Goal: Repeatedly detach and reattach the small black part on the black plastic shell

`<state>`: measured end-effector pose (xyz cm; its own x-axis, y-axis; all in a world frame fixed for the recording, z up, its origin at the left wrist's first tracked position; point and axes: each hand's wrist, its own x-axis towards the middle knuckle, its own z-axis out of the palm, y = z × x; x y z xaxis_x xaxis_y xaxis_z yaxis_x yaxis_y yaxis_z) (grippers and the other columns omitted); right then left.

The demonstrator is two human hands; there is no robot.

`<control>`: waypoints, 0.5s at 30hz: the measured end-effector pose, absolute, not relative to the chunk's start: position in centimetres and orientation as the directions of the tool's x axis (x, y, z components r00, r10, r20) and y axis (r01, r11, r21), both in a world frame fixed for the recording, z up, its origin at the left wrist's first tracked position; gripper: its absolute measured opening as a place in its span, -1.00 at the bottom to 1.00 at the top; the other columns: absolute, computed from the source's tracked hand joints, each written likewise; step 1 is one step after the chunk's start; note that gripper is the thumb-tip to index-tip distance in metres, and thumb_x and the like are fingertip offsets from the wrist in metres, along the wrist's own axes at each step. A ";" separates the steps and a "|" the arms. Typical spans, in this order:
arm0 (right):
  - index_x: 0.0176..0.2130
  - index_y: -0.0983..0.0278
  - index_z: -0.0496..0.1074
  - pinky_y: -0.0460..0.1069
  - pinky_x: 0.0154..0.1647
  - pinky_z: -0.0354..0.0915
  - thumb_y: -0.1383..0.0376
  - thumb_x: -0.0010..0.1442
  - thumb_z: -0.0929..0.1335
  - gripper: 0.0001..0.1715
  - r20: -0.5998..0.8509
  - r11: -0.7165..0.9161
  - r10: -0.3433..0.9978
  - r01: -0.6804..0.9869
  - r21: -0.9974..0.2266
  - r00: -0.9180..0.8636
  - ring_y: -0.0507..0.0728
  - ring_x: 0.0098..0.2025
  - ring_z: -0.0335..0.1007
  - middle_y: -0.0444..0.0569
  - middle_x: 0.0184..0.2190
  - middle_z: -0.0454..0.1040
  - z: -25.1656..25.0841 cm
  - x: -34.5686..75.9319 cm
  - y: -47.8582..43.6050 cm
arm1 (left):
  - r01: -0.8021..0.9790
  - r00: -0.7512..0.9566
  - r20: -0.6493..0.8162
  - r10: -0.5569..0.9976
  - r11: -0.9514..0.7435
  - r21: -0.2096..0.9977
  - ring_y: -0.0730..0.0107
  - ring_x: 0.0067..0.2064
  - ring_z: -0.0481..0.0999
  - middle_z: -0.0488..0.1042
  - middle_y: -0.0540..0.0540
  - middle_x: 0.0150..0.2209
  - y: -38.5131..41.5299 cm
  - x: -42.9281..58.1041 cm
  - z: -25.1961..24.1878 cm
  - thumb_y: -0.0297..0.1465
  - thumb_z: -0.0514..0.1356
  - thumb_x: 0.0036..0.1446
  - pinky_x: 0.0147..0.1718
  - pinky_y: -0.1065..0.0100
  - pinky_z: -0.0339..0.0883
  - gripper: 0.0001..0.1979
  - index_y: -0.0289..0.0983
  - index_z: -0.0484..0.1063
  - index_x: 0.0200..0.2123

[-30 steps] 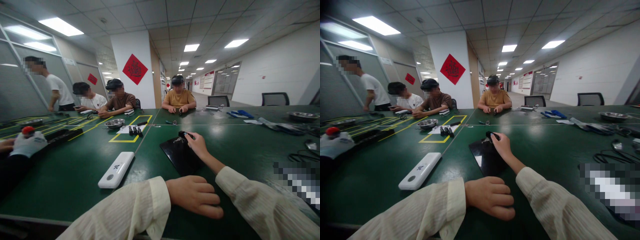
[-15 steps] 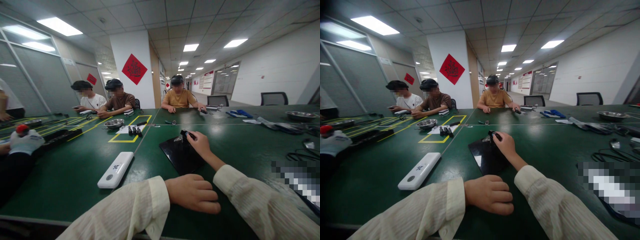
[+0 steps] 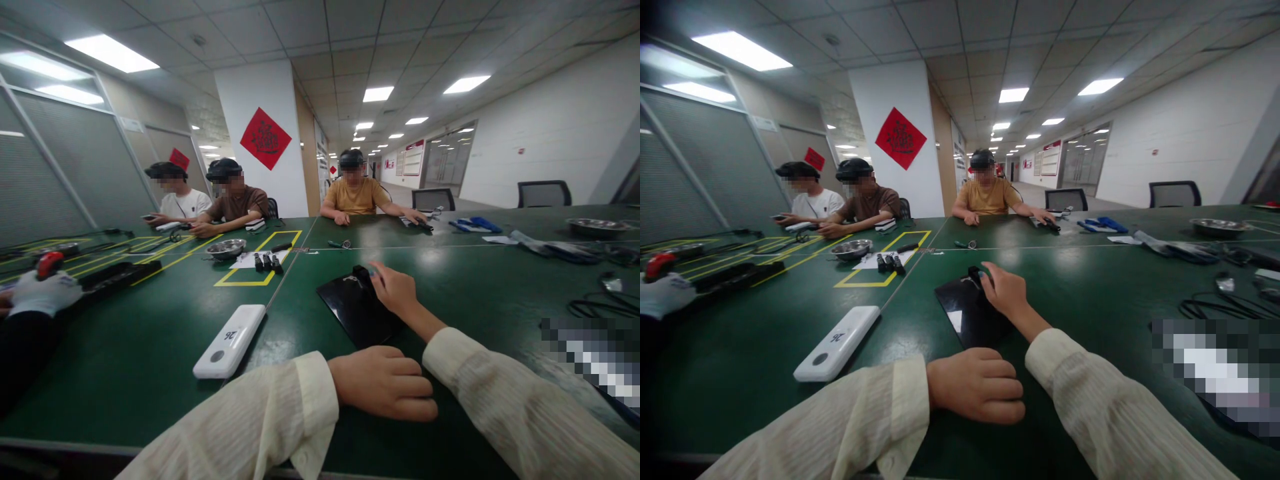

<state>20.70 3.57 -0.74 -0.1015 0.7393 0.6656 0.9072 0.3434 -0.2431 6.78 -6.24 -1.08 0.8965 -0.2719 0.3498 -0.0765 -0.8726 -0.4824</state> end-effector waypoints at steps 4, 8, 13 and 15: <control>0.02 0.25 0.36 -0.05 -0.42 0.18 0.22 0.21 0.15 -0.55 0.662 0.190 0.737 0.899 -0.395 0.135 0.13 -0.38 0.44 0.00 -0.31 0.54 -1.4 23.8 5.5 | -0.081 0.900 0.341 -0.270 -0.874 -0.480 0.49 -0.28 0.31 0.37 0.01 -0.26 -6.1 6.7 -1.3 -0.39 0.05 0.22 -0.46 0.40 0.09 -0.87 -0.20 0.38 -0.23; -0.07 0.26 0.45 -0.04 -0.36 0.23 0.24 0.11 0.25 -0.60 0.580 0.165 0.811 0.922 -0.350 0.075 0.11 -0.33 0.42 0.03 -0.24 0.50 -3.6 27.2 7.5 | -0.077 0.898 0.350 -0.269 -0.876 -0.476 0.50 -0.26 0.31 0.38 0.00 -0.24 -6.2 6.7 -1.1 -0.39 0.03 0.23 -0.48 0.41 0.09 -0.85 -0.20 0.39 -0.24; -0.27 0.23 0.56 0.01 -0.25 0.24 0.16 0.12 0.27 -0.66 0.475 0.230 0.873 0.952 -0.202 -0.110 0.18 -0.22 0.39 0.04 -0.29 0.51 -5.1 29.3 8.4 | -0.064 0.899 0.356 -0.256 -0.880 -0.470 0.50 -0.28 0.31 0.39 0.01 -0.26 -6.3 6.7 -0.8 -0.39 0.02 0.23 -0.49 0.41 0.08 -0.84 -0.20 0.39 -0.24; -0.32 0.21 0.57 0.01 -0.26 0.24 0.18 0.12 0.27 -0.69 0.454 0.231 0.882 0.954 -0.192 -0.123 0.17 -0.23 0.38 0.01 -0.31 0.52 -5.2 29.4 8.4 | -0.067 0.902 0.350 -0.253 -0.882 -0.466 0.50 -0.27 0.31 0.39 0.01 -0.26 -6.3 6.7 -0.9 -0.38 0.03 0.23 -0.49 0.41 0.08 -0.85 -0.20 0.38 -0.23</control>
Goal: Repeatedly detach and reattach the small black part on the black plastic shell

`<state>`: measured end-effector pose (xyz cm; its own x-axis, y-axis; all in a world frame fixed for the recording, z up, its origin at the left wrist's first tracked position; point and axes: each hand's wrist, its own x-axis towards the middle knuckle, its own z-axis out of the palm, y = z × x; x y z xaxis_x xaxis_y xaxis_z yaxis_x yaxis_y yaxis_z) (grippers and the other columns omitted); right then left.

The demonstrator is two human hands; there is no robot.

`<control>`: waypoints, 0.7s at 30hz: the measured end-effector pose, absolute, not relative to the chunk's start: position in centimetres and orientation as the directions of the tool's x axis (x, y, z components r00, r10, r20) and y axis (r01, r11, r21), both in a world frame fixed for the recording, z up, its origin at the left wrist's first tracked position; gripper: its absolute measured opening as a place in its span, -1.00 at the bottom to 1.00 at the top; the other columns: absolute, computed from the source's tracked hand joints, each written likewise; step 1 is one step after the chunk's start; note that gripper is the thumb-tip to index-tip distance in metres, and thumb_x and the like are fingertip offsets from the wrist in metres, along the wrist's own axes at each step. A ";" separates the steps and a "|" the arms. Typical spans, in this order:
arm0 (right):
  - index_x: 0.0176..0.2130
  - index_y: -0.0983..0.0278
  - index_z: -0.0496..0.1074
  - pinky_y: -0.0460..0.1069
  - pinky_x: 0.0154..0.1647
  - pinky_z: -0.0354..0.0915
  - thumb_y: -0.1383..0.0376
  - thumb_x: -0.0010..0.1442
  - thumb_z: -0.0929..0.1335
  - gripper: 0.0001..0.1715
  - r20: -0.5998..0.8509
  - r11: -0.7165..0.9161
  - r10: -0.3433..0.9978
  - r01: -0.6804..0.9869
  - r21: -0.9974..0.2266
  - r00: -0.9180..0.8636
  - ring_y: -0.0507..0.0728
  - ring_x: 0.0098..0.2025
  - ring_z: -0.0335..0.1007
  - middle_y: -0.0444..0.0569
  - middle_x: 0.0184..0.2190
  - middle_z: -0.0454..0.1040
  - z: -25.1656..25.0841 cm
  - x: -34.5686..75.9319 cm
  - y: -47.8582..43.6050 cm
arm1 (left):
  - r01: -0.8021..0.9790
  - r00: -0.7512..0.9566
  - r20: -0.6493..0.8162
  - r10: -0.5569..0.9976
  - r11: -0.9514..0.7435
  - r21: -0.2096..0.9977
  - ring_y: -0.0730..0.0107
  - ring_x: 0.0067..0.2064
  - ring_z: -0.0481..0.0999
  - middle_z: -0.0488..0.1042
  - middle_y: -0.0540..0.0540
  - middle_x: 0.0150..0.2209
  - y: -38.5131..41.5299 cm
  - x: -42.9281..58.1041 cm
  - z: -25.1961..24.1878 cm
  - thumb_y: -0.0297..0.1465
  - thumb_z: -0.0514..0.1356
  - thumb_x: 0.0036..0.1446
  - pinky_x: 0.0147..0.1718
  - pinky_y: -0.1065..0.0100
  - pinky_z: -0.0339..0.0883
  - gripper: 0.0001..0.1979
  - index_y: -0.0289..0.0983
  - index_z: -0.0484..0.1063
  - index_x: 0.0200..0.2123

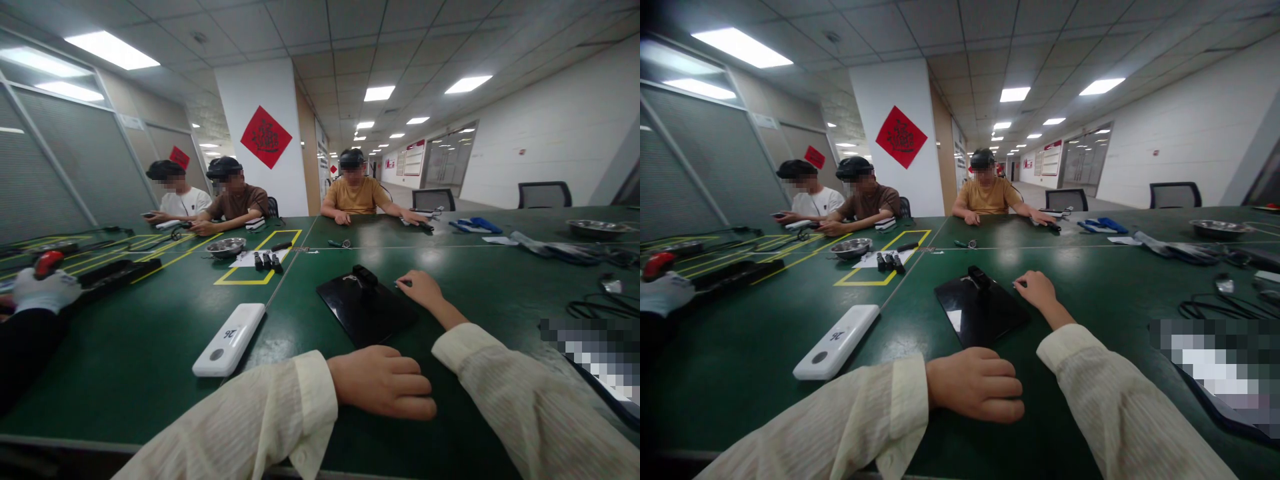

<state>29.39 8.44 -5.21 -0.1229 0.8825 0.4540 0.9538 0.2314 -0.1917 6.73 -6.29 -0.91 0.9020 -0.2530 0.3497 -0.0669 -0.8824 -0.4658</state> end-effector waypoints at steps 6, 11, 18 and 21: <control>-0.42 0.24 0.55 0.01 -0.27 0.22 0.21 0.12 0.26 -0.70 0.577 0.218 0.816 0.911 -0.349 0.026 0.16 -0.28 0.37 0.01 -0.38 0.52 -3.7 28.3 7.8 | -0.016 0.861 0.472 -0.190 -0.938 -0.347 0.45 -0.22 0.33 0.40 -0.03 -0.24 -5.8 6.6 -1.2 -0.44 -0.03 0.20 -0.38 0.39 0.18 -0.84 -0.25 0.31 -0.22; -0.36 0.32 0.47 0.01 -0.28 0.22 0.17 0.19 0.22 -0.66 0.803 0.399 0.535 0.760 -0.513 0.261 0.13 -0.35 0.32 0.02 -0.43 0.46 -0.9 25.1 5.9 | 0.289 0.497 0.779 0.383 -0.919 0.268 0.35 -0.19 0.32 0.36 -0.13 -0.27 -3.9 5.8 -1.1 -0.44 -0.14 0.18 -0.19 0.29 0.24 -0.80 -0.29 0.26 -0.27; -0.35 0.25 0.43 0.03 -0.25 0.20 0.25 0.21 0.25 -0.79 0.903 0.665 0.429 0.669 -0.332 0.022 0.12 -0.32 0.27 -0.04 -0.43 0.41 -0.2 19.1 1.5 | 0.343 0.072 0.628 0.775 -0.611 0.714 0.36 -0.23 0.34 0.37 -0.07 -0.34 0.9 4.3 -2.9 -0.26 -0.29 0.30 -0.14 0.28 0.22 -0.56 -0.24 0.31 -0.34; -0.34 0.23 0.46 0.04 -0.22 0.21 0.29 0.20 0.27 -0.82 0.897 0.717 0.436 0.629 -0.300 -0.070 0.12 -0.29 0.28 -0.04 -0.41 0.44 -0.7 17.8 0.5 | 0.401 0.088 0.670 0.737 -0.642 0.653 0.34 -0.20 0.32 0.39 -0.08 -0.30 1.2 3.8 -2.8 -0.23 -0.28 0.30 -0.09 0.26 0.20 -0.55 -0.24 0.34 -0.31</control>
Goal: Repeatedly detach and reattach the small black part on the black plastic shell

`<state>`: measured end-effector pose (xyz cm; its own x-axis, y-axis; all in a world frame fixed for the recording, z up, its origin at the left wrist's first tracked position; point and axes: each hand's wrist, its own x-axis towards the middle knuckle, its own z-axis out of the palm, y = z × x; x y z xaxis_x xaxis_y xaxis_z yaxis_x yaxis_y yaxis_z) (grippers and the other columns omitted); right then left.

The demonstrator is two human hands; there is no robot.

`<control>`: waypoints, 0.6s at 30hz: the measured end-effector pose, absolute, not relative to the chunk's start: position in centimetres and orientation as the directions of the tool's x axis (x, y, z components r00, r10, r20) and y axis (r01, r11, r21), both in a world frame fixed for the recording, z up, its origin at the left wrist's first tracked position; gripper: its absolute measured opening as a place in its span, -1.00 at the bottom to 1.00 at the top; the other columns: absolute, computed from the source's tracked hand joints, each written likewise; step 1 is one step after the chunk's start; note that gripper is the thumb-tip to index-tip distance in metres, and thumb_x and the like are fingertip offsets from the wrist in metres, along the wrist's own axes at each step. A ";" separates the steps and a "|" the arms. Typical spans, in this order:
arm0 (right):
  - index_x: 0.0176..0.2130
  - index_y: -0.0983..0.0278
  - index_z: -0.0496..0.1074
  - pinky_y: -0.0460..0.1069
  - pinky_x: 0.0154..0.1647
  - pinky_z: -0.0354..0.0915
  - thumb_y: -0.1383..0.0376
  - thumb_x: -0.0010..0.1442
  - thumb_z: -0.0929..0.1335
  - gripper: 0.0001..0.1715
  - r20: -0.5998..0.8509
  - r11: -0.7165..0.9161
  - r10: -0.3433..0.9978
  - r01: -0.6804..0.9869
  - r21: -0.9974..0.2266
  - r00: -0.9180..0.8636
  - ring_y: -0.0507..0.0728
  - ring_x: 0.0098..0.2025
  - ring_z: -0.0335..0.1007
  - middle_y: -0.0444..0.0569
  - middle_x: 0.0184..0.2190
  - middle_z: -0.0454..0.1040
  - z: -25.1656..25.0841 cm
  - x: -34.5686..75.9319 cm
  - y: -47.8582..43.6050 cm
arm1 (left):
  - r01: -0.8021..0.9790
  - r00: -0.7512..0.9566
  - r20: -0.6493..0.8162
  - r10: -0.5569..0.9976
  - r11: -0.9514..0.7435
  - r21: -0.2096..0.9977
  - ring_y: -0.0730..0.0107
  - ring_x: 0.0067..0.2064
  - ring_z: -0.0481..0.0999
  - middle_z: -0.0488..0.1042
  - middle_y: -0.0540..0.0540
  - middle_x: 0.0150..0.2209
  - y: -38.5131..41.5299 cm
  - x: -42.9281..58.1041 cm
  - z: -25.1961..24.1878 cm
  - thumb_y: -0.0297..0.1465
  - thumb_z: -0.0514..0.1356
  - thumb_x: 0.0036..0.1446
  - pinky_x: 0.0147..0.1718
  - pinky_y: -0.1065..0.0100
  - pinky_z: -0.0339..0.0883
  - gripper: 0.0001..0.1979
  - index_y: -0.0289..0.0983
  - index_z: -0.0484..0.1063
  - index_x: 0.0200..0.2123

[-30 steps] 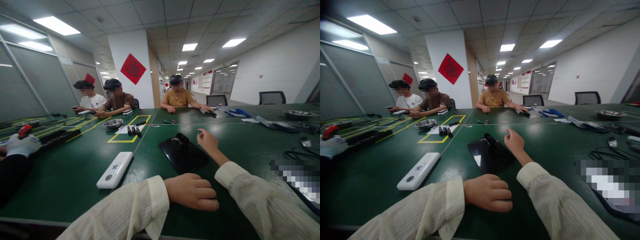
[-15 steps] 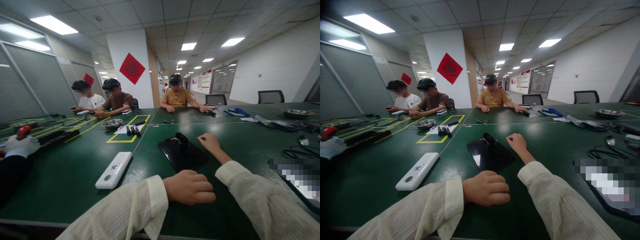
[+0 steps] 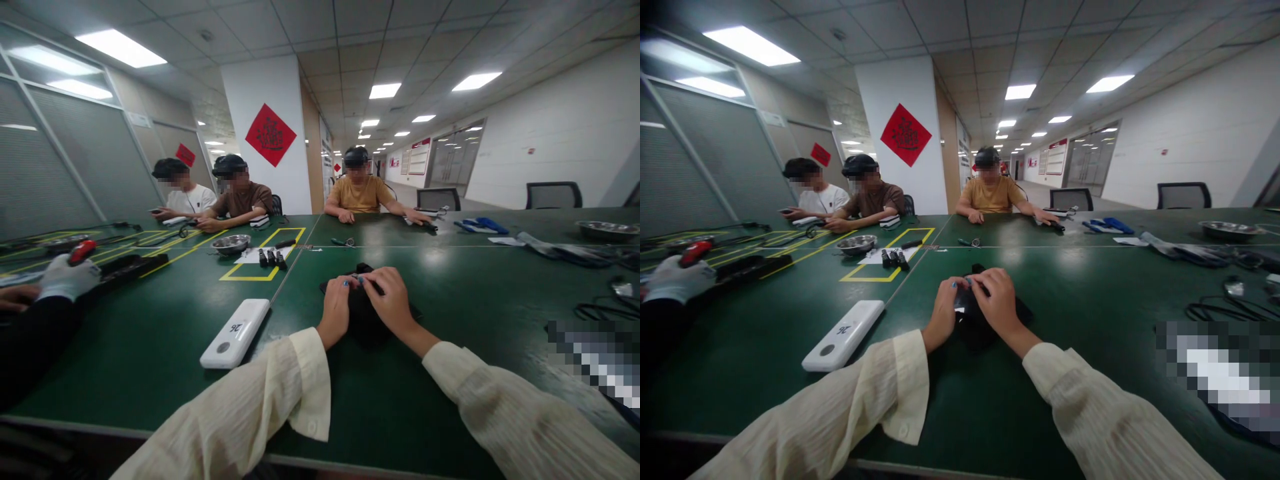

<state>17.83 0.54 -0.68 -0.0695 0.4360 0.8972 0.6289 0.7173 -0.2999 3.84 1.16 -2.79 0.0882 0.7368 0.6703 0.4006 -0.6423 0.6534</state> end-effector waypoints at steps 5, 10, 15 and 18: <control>-0.31 0.18 0.51 0.06 -0.19 0.21 0.29 0.17 0.30 -0.83 0.893 0.702 0.448 0.638 -0.316 -0.050 0.13 -0.25 0.28 -0.05 -0.38 0.44 -1.4 17.3 0.3 | 0.436 0.118 0.691 0.713 -0.662 0.609 0.32 -0.14 0.30 0.41 -0.13 -0.21 0.6 3.7 -2.3 -0.27 -0.27 0.30 -0.04 0.23 0.17 -0.57 -0.26 0.35 -0.26; -0.31 0.17 0.54 0.06 -0.21 0.17 0.26 0.16 0.32 -0.82 0.873 0.661 0.485 0.674 -0.330 -0.049 0.13 -0.25 0.26 -0.06 -0.40 0.43 -1.8 17.3 0.6 | 0.292 0.191 0.616 0.764 -0.644 0.707 0.31 -0.09 0.33 0.42 -0.14 -0.18 1.2 3.9 -2.3 -0.34 -0.17 0.26 -0.01 0.24 0.19 -0.68 -0.26 0.35 -0.26; -0.31 0.14 0.55 0.06 -0.20 0.13 0.22 0.16 0.31 -0.81 0.860 0.633 0.505 0.705 -0.319 -0.065 0.13 -0.24 0.26 -0.07 -0.42 0.42 -1.8 17.3 0.3 | 0.190 0.182 0.586 0.790 -0.613 0.767 0.31 -0.12 0.35 0.40 -0.13 -0.23 1.2 3.9 -2.3 -0.35 -0.11 0.22 -0.04 0.29 0.20 -0.74 -0.27 0.33 -0.35; -0.15 0.12 0.50 0.07 -0.15 0.12 0.23 0.21 0.25 -0.72 0.853 0.599 0.517 0.740 -0.307 -0.064 0.15 -0.18 0.25 -0.04 -0.32 0.41 -1.7 17.4 0.2 | 0.164 0.156 0.591 0.791 -0.611 0.775 0.34 -0.20 0.33 0.36 -0.08 -0.35 1.2 3.9 -2.4 -0.33 -0.11 0.20 -0.12 0.32 0.22 -0.74 -0.25 0.24 -0.47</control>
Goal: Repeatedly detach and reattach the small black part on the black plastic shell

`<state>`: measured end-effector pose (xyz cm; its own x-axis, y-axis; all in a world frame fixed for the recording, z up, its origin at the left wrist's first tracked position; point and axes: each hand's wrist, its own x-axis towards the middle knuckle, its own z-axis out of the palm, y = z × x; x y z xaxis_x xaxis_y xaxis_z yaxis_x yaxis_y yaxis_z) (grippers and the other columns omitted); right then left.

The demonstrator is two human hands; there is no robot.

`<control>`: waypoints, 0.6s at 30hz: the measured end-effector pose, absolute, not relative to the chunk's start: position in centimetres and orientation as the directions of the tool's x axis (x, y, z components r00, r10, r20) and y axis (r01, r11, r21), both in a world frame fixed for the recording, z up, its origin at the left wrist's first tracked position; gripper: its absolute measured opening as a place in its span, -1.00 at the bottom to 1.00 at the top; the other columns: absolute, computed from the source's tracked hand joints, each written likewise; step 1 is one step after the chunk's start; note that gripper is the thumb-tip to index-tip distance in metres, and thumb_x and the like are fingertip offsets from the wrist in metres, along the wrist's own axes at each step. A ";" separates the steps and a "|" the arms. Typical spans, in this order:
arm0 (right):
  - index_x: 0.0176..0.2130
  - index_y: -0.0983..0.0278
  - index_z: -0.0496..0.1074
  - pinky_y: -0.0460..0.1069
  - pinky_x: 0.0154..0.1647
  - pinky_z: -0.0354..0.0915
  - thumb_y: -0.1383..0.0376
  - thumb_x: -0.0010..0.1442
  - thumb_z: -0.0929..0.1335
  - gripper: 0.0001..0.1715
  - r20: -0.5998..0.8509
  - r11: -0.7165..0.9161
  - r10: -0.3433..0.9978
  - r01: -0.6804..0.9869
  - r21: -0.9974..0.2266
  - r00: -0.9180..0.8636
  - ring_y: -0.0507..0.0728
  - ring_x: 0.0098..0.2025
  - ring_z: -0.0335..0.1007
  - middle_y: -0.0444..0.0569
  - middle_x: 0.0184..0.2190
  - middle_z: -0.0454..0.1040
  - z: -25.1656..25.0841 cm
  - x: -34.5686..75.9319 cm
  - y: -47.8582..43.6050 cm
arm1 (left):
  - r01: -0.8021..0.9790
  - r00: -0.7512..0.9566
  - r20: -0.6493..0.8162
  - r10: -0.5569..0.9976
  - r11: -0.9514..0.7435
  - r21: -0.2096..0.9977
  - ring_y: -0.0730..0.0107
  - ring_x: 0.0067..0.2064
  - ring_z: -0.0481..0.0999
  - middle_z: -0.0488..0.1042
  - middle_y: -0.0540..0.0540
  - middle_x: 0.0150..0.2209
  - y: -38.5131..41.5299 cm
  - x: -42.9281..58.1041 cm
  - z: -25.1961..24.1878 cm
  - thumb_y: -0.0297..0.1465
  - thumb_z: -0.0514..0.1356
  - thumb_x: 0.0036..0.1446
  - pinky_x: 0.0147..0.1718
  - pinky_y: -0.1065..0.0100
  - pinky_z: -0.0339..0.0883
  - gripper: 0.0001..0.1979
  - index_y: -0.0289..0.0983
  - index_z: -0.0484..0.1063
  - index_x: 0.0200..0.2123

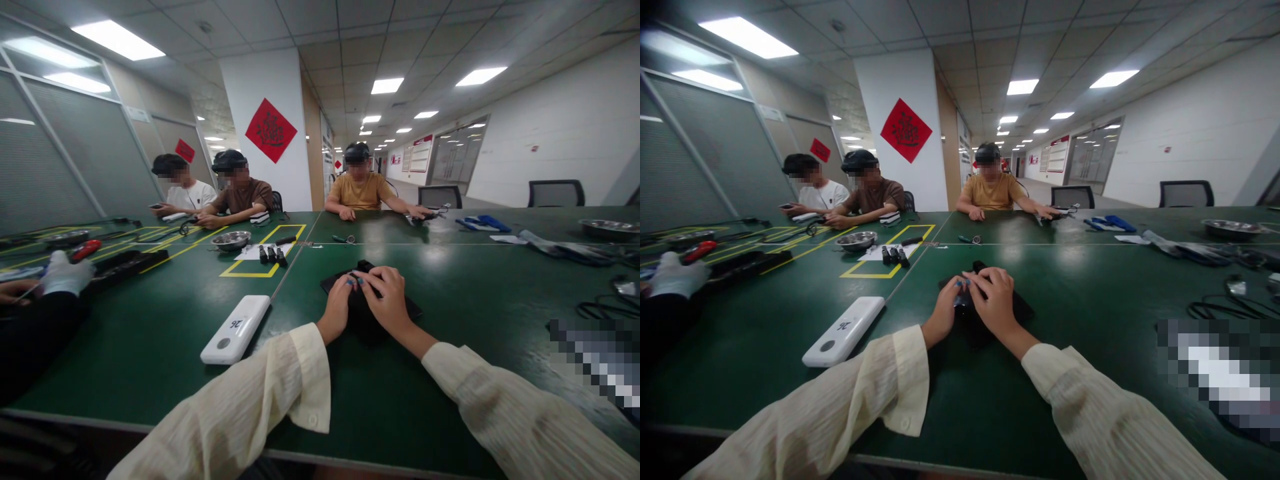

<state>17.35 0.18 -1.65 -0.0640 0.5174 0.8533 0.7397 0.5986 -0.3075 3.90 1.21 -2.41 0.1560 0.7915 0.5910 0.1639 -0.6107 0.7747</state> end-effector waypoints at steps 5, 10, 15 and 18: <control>0.13 0.23 0.25 0.14 -0.06 0.15 0.17 0.18 0.23 -0.47 0.817 0.514 0.577 0.784 -0.349 -0.014 0.24 -0.05 0.21 0.09 -0.11 0.35 -1.7 18.6 1.5 | 0.115 0.118 0.569 0.814 -0.581 0.806 0.39 -0.35 0.27 0.25 -0.02 -0.48 1.2 4.1 -2.3 -0.36 -0.13 0.16 -0.26 0.36 0.21 -0.76 -0.24 0.12 -0.54; 0.11 0.26 0.25 0.11 0.00 0.21 0.16 0.15 0.27 -0.45 0.694 0.627 0.675 0.692 -0.359 -0.251 0.20 -0.03 0.28 0.09 -0.06 0.37 -2.4 20.0 3.2 | 0.406 0.052 0.603 0.796 -0.569 0.716 0.33 -0.32 0.26 0.28 -0.04 -0.46 1.1 3.9 -1.9 -0.38 -0.16 0.18 -0.24 0.31 0.16 -0.74 -0.22 0.14 -0.54; 0.07 0.26 0.30 0.09 -0.02 0.25 0.25 0.23 0.15 -0.56 0.656 0.569 0.727 0.712 -0.412 -0.201 0.17 -0.07 0.36 0.08 -0.09 0.44 -2.2 19.9 3.4 | 0.684 -0.139 0.622 0.770 -0.379 0.623 0.26 -0.23 0.30 0.36 -0.09 -0.36 2.0 2.6 -1.6 -0.46 -0.20 0.20 -0.17 0.23 0.14 -0.72 -0.22 0.22 -0.45; 0.02 0.27 0.37 0.10 -0.06 0.27 0.28 0.22 0.15 -0.57 0.661 0.537 0.731 0.740 -0.405 -0.168 0.18 -0.13 0.41 0.09 -0.14 0.49 -1.5 20.0 3.3 | 0.707 -0.237 0.655 0.717 -0.335 0.623 0.24 -0.20 0.29 0.36 -0.11 -0.32 2.6 1.6 -1.5 -0.44 -0.22 0.22 -0.16 0.21 0.14 -0.72 -0.22 0.23 -0.40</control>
